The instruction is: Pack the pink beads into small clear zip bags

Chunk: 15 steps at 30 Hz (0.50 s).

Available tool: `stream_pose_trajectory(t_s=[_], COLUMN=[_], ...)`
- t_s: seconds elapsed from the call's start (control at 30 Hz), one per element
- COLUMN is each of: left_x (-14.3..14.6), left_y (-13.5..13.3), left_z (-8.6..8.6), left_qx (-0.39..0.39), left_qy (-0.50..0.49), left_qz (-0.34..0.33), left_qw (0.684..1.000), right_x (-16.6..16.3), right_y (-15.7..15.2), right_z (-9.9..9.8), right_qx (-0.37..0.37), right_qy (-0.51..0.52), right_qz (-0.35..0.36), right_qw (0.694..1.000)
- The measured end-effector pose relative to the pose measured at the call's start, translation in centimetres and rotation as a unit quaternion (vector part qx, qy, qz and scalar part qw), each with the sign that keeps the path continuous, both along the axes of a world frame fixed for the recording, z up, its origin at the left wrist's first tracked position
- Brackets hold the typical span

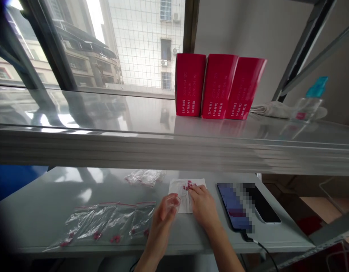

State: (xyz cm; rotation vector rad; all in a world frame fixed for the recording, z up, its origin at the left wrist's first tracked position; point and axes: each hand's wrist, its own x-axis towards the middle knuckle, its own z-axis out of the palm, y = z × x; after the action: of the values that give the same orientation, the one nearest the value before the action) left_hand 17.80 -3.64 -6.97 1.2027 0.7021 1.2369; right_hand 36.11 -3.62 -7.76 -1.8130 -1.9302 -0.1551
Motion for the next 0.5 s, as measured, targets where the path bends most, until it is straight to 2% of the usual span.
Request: stream_pose_trajectory(t_s=[0.17,0.37,0.5], left_x=[0.0,0.0,0.0], left_y=[-0.1,-0.2,-0.1], left_z=[0.2,0.2,0.3], left_qx=[0.012,0.013,0.014], left_qy=[0.018,0.017,0.017], left_qz=[-0.012,-0.010,-0.013], left_qw=[1.000,1.000,1.000], right_x=[0.3,1.2,1.0], right_y=[0.1,0.0,0.0], right_z=[0.0,-0.3,-0.2], right_qx=[-0.004,0.051,0.042], right_qy=[0.015,0.082,0.075], right_qz=[-0.018,-0.031,-0.022], right_qw=[1.000,0.995,0.996])
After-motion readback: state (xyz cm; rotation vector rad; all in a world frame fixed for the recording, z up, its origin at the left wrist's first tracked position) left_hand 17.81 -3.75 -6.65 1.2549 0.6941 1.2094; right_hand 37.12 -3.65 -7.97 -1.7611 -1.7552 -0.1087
